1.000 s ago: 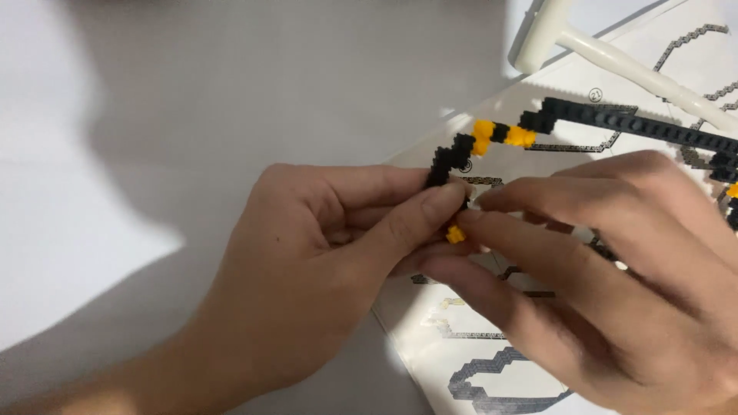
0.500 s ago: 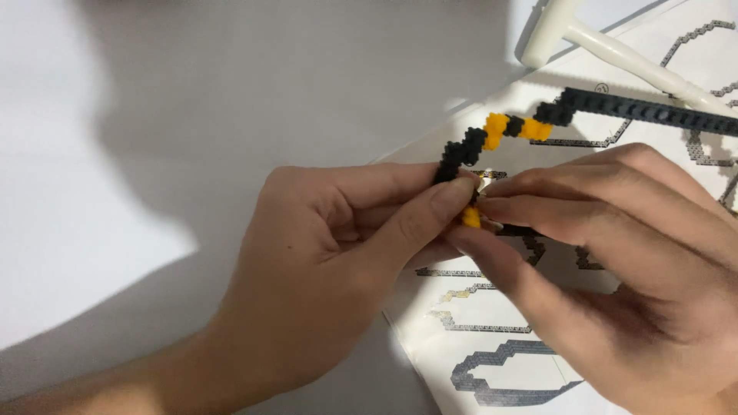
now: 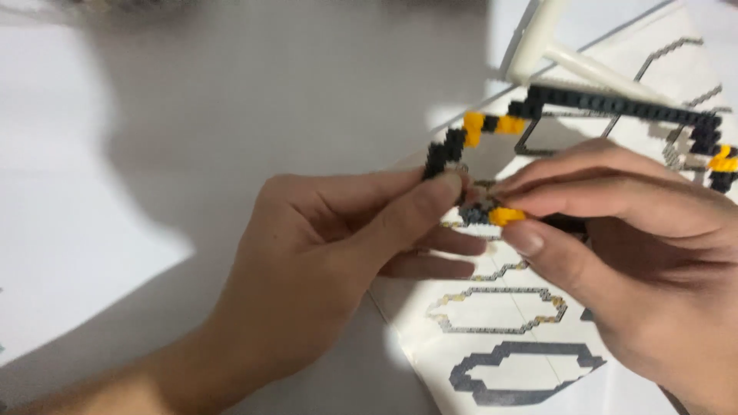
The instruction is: Assembling a miniature model using small interlocking plastic blocks while following a printed instruction manual.
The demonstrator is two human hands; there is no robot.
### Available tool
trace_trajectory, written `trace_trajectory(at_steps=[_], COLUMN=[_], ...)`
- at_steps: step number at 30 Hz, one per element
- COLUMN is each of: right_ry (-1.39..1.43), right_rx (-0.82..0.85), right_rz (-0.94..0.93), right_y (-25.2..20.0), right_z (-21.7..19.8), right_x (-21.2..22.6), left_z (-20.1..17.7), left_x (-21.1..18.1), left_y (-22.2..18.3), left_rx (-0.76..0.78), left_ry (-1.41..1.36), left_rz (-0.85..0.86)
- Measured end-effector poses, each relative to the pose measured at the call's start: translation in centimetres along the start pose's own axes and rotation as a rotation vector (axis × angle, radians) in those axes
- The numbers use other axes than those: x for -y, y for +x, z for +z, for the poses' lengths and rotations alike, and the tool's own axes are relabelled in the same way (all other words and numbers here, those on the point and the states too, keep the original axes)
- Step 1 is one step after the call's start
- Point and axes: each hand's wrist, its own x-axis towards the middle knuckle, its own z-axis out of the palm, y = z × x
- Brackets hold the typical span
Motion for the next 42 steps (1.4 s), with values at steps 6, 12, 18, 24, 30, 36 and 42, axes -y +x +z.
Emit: trace_trajectory(at_steps=[6, 12, 18, 24, 30, 36, 42], right_ry=[0.003, -0.014, 0.009, 0.069, 0.065, 0.064, 0.059], right_rx=[-0.017, -0.030, -0.017, 0.024, -0.003, 0.014, 0.014], right_rz=[0.036, 0.112, 0.084, 0.142, 0.138, 0.173, 0.198], right_y=[0.3, 0.4, -0.1, -0.4, -0.3, -0.2, 0.0], right_z=[3.3, 3.1, 3.1, 2.8, 2.6, 3.1, 3.3], right_x=[1.8, 2.3, 2.0, 1.9, 1.8, 1.7, 1.8], left_z=[0.2, 0.7, 2.0, -0.3, -0.1, 0.1, 0.0], left_x=[-0.9, -2.2, -3.6, -1.1, -0.8, -0.4, -0.3], left_y=[0.3, 0.8, 0.9, 0.2, 0.3, -0.1, -0.1], left_rx=[-0.123, -0.127, -0.133, 0.089, 0.070, 0.080, 0.105], left_ry=[0.188, 0.334, 0.465, 0.472, 0.323, 0.320, 0.267], left_rz=[-0.126, -0.315, -0.572, -0.198, -0.180, -0.170, -0.141])
